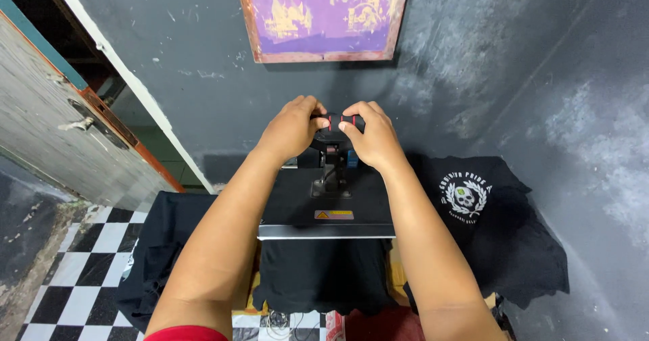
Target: Aligning and heat pressing designs onto black t-shirts
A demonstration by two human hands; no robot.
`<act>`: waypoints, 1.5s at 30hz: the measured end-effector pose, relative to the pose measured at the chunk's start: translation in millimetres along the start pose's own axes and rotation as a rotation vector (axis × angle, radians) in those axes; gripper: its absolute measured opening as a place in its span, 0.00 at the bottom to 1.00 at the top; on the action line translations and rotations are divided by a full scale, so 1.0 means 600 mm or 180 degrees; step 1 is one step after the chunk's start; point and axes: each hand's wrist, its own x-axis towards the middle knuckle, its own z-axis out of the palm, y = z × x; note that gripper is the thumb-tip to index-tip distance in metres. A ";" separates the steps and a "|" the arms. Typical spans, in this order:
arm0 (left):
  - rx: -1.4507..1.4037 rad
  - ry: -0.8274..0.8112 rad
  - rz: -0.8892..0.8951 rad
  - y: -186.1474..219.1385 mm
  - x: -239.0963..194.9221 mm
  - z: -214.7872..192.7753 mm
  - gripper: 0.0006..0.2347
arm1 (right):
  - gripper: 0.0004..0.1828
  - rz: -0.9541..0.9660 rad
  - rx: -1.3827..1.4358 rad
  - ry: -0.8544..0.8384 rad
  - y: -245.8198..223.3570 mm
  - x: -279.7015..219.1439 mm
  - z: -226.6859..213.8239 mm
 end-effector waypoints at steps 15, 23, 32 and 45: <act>0.0069 0.0587 -0.0080 -0.002 -0.010 0.016 0.10 | 0.13 -0.0122 0.0133 0.0565 0.012 0.004 0.029; 0.1169 0.1932 0.0706 -0.029 -0.022 0.086 0.08 | 0.12 -0.0731 -0.0273 0.1397 0.024 -0.011 0.070; 0.0569 0.1154 0.0469 -0.026 -0.223 0.081 0.30 | 0.25 -0.1162 -0.0576 0.1788 0.036 -0.139 0.083; -0.0848 0.0311 -0.1140 -0.196 -0.570 0.377 0.10 | 0.14 0.0238 0.0041 0.1067 0.181 -0.496 0.276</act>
